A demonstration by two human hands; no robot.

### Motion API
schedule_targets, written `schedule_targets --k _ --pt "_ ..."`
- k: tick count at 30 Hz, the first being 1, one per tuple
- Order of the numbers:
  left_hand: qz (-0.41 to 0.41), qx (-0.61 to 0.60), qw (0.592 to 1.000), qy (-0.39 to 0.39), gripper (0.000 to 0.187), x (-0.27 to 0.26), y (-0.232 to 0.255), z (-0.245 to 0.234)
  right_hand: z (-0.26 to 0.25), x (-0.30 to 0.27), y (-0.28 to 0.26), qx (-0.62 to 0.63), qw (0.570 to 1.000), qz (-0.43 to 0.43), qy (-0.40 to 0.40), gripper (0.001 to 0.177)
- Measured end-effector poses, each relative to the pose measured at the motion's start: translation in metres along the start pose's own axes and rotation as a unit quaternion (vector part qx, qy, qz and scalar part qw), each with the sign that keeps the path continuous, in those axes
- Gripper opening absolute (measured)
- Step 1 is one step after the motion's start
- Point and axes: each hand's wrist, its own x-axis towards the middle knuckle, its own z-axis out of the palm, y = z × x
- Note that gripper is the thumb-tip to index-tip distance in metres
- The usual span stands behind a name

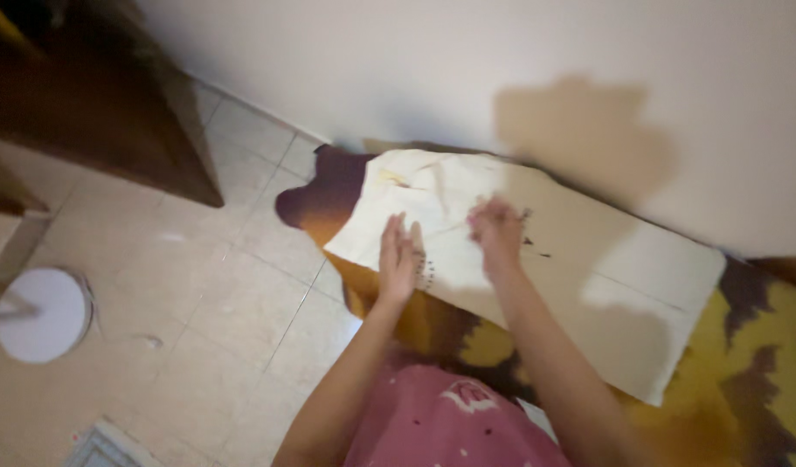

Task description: The person folds a cream-colored t-shirt on an ironing board using a paper template to ensure neatness. They smooth the fabric, fold the sleeves and body, and place the folded shirt into a laundry basket.

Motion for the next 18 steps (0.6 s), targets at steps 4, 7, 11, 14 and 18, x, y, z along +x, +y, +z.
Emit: schedule_targets --k 4,7,11,14,18 --pt "0.282 0.510 0.812 0.022 0.062 0.022 0.027 -0.045 0.042 0.010 -0.044 -0.278 0.935 -0.219 -0.029 0.043" --pt "0.261 0.568 0.778 0.059 0.061 0.033 0.051 -0.077 0.081 0.012 -0.058 -0.498 0.758 -0.394 -0.152 0.060" --pt "0.153 0.552 0.820 -0.009 0.037 0.043 0.080 -0.115 0.109 0.016 -0.058 -0.642 0.692 -0.302 -0.133 0.044" --pt "0.084 0.506 0.858 -0.035 0.031 0.042 0.093 -0.131 0.111 0.028 -0.069 -0.652 0.695 -0.266 -0.150 0.029" --pt "0.030 0.511 0.858 -0.040 0.038 0.047 0.105 -0.140 0.116 0.035 -0.093 -0.649 0.717 -0.193 -0.164 0.025"
